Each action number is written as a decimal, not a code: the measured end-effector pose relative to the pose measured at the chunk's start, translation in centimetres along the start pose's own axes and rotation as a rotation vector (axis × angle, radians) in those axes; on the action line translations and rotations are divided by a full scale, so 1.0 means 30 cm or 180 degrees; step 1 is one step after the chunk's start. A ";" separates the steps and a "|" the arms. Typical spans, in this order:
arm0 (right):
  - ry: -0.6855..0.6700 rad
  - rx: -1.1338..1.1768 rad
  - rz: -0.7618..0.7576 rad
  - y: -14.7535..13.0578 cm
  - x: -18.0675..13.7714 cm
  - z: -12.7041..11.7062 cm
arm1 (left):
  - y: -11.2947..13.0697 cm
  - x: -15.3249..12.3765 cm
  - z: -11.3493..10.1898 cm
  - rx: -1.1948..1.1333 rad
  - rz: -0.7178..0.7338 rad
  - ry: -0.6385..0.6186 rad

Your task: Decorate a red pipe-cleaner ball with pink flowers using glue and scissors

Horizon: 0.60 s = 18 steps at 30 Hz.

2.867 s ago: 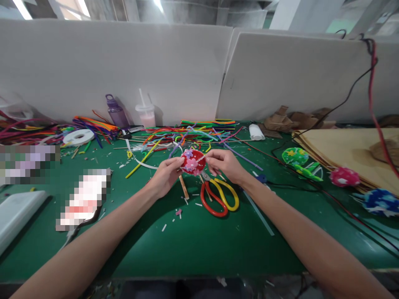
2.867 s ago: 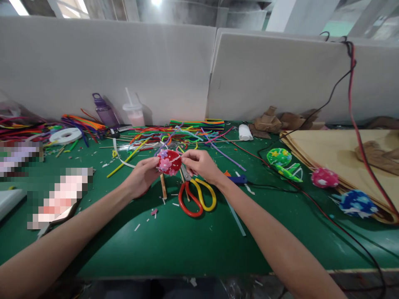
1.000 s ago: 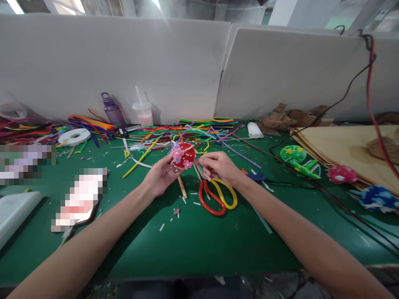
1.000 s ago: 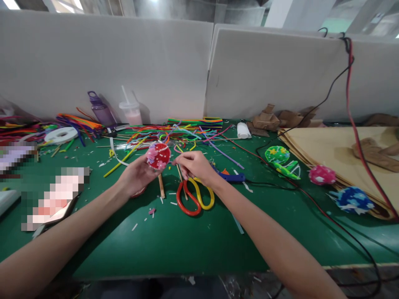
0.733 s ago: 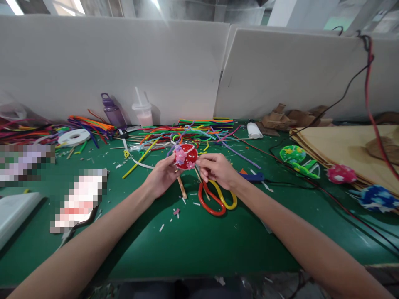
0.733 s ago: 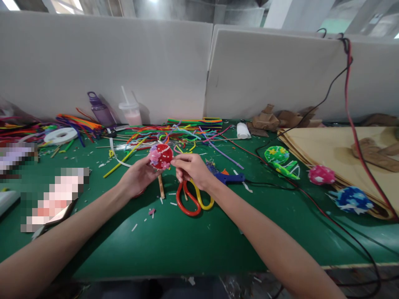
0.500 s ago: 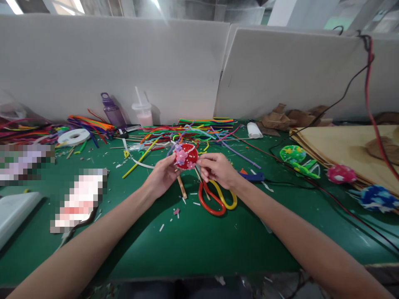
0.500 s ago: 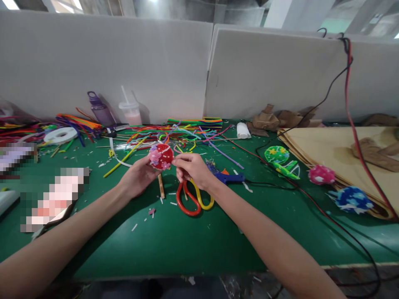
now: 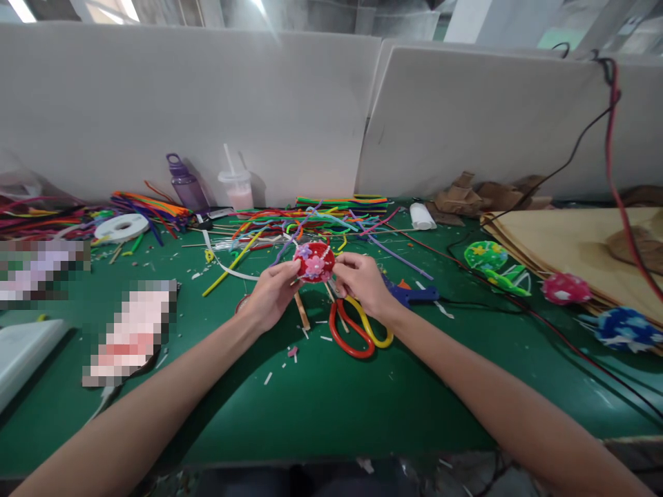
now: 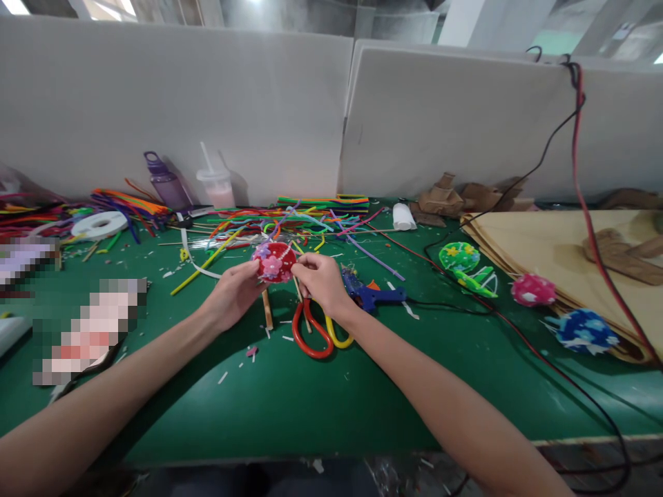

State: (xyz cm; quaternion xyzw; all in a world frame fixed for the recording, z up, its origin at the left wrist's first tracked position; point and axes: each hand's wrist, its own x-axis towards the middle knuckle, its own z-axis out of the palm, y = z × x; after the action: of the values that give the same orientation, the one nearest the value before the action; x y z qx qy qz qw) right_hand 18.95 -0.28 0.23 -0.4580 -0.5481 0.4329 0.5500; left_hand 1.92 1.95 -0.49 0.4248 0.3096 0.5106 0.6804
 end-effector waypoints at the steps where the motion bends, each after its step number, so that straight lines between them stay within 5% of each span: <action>1: 0.0027 0.0005 -0.0024 -0.002 -0.001 0.002 | 0.001 -0.001 0.002 -0.0032 -0.0018 0.0012; 13: -0.0087 0.0965 0.0507 0.017 0.008 0.013 | 0.003 0.008 -0.008 0.0010 0.0024 -0.0134; 18: -0.0050 0.1295 0.0565 0.007 0.013 0.002 | 0.044 0.011 0.009 0.0749 0.0132 -0.0077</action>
State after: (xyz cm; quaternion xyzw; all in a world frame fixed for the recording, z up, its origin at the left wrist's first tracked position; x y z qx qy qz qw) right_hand 18.89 0.16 0.11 -0.3807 -0.4112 0.5848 0.5865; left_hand 1.67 2.36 0.82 0.5142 0.3503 0.4795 0.6188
